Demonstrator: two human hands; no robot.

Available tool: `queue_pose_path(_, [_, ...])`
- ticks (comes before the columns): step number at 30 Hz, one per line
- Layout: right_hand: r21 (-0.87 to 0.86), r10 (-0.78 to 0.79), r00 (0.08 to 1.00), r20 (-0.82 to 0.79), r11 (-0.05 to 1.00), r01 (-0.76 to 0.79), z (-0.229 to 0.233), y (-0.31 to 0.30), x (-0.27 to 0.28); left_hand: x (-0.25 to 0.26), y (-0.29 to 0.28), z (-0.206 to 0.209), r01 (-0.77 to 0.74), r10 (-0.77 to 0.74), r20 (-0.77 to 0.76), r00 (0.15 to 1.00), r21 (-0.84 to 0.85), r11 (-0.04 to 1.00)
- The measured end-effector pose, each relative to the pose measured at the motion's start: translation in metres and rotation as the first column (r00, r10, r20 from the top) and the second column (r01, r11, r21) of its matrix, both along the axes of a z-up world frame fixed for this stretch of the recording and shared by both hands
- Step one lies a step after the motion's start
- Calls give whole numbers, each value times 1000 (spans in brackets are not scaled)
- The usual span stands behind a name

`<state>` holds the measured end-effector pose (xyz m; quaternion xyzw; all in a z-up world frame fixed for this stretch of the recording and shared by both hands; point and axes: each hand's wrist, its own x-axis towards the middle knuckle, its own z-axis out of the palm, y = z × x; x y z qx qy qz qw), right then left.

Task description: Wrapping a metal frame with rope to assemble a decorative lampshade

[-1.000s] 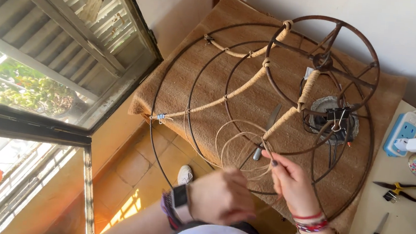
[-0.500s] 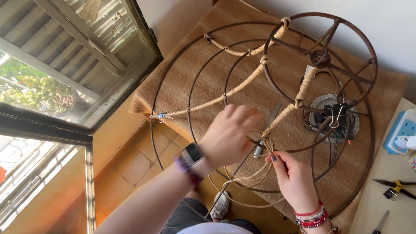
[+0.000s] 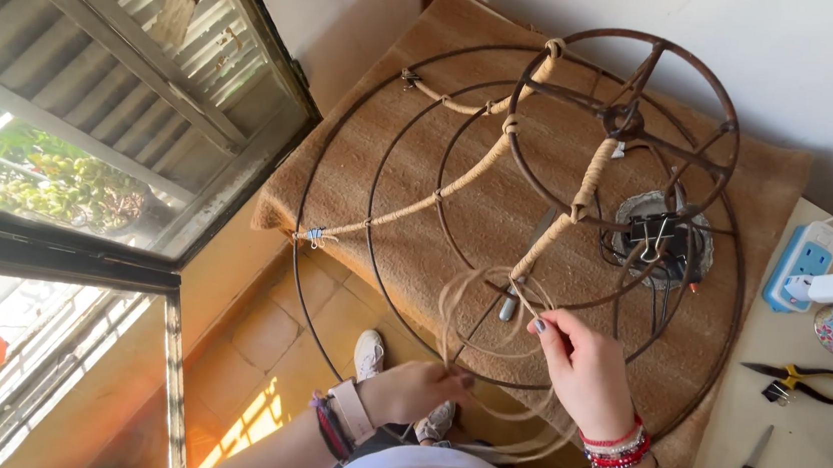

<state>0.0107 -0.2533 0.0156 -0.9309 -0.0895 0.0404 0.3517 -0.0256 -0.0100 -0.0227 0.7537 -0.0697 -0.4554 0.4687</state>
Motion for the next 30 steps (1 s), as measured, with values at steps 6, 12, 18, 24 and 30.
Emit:
queue_pose_path(6, [-63, 38, 989, 145, 998, -30, 2, 1, -3, 50, 1, 105, -412, -2, 902, 433, 200, 889])
queue_pose_path(12, [-62, 23, 993, 112, 998, -16, 7, 5, -11, 120, -33, 64, -3, -314, 729, 608, 398, 917])
queue_pose_path(18, [-40, -21, 996, 87, 999, 25, 2, -2, -9, 55, 16, 8, -668, 751, 296, 591, -342, 661])
queue_pose_path(24, [-53, -24, 999, 47, 998, 27, 1, -10, -2, 35, 28, 42, -583, 72, 879, 471, 249, 774])
queue_pose_path(30, [-65, -26, 998, 48, 997, 29, 0, -9, -4, 105, -40, 44, -30, -269, 792, 548, 340, 940])
